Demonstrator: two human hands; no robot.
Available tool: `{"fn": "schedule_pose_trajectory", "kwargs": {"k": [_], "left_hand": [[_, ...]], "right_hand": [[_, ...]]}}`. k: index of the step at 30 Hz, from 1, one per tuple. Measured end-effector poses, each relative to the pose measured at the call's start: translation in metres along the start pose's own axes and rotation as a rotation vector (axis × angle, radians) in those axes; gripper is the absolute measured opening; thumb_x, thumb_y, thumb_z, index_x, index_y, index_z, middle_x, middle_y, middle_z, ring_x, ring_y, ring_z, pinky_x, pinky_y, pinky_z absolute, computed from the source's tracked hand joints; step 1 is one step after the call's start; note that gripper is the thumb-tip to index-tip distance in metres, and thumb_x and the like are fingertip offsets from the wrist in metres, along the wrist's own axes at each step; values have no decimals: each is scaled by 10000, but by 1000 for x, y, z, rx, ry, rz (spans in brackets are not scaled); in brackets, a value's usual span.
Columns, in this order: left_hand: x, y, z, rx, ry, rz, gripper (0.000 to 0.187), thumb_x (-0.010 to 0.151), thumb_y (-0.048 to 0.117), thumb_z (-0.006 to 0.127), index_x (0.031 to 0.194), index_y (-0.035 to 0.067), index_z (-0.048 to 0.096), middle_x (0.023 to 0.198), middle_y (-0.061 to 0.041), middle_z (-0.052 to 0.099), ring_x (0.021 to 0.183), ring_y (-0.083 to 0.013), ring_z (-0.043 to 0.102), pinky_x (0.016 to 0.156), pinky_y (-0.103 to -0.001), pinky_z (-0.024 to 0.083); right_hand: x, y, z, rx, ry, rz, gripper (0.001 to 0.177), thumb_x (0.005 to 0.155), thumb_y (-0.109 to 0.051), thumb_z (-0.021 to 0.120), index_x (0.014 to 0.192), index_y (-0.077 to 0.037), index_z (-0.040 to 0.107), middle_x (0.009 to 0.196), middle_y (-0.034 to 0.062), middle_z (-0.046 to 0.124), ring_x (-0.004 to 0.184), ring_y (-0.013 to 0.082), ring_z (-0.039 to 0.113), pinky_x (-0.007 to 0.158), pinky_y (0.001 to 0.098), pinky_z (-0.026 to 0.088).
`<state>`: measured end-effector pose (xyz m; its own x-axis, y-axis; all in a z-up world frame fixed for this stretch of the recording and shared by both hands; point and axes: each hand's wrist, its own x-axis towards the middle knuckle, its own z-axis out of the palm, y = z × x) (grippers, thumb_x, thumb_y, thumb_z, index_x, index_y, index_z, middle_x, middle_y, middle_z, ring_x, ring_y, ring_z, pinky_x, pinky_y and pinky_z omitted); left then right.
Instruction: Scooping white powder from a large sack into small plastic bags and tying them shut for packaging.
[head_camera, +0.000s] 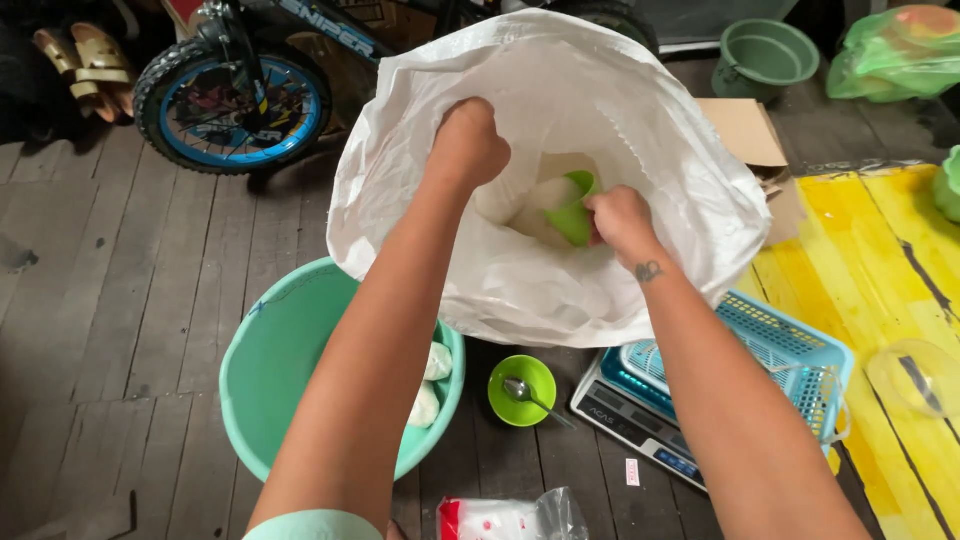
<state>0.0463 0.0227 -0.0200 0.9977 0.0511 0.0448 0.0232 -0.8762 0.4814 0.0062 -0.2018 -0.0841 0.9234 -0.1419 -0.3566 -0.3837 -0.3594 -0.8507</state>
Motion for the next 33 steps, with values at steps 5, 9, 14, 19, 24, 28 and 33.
{"fn": "schedule_pose_trajectory", "kwargs": {"k": [5, 9, 14, 19, 24, 28, 33], "left_hand": [[12, 1, 22, -63, -40, 11, 195, 794, 61, 602, 985, 81, 633, 939, -90, 657, 908, -297, 657, 766, -403, 572], [-7, 18, 23, -211, -65, 55, 520, 720, 64, 748, 1239, 63, 718, 1143, -170, 743, 1140, -336, 711, 933, -439, 611], [-19, 31, 35, -189, -68, 115, 598, 650, 71, 824, 1239, 41, 724, 1159, -185, 735, 1144, -330, 705, 962, -404, 605], [-17, 39, 22, -168, -120, 100, 577, 620, 57, 830, 1192, 63, 751, 1116, -161, 758, 1113, -314, 723, 943, -430, 611], [-30, 49, 4, -189, -135, 127, 525, 654, 2, 757, 1176, -42, 729, 1094, -227, 751, 1075, -375, 732, 913, -458, 622], [-28, 45, 4, -203, -134, 118, 513, 649, 3, 752, 1159, -54, 730, 1070, -235, 752, 1054, -386, 737, 880, -473, 629], [-21, 43, 14, -198, -117, 132, 468, 648, -10, 732, 1108, -91, 726, 1001, -256, 746, 990, -417, 746, 816, -484, 636]], "right_hand": [[-30, -1, -38, 21, 290, -244, 242, 890, -223, 680, 857, 17, 687, 637, 135, 622, 372, 231, 615, 365, 389, 516], [-57, -29, -66, -156, 414, -353, 252, 884, -292, 690, 774, -66, 683, 513, 109, 583, 430, 264, 655, 476, 398, 540], [-47, -47, -73, -271, 489, -537, 233, 886, -269, 712, 834, -49, 656, 519, 136, 595, 526, 282, 698, 558, 391, 583], [-75, -71, -59, -402, 472, -761, 142, 861, -145, 664, 804, -26, 611, 609, 155, 581, 622, 373, 666, 593, 419, 539], [-64, -68, -50, -515, 493, -944, 133, 840, -152, 651, 825, -26, 610, 670, 209, 622, 673, 455, 682, 617, 509, 551], [-66, -69, -43, -572, 487, -1063, 102, 842, -112, 671, 832, -31, 611, 674, 192, 626, 644, 432, 687, 598, 486, 559], [-64, -71, -39, -585, 466, -1115, 104, 844, -109, 695, 830, -46, 614, 661, 168, 628, 618, 398, 687, 594, 451, 556]]}}
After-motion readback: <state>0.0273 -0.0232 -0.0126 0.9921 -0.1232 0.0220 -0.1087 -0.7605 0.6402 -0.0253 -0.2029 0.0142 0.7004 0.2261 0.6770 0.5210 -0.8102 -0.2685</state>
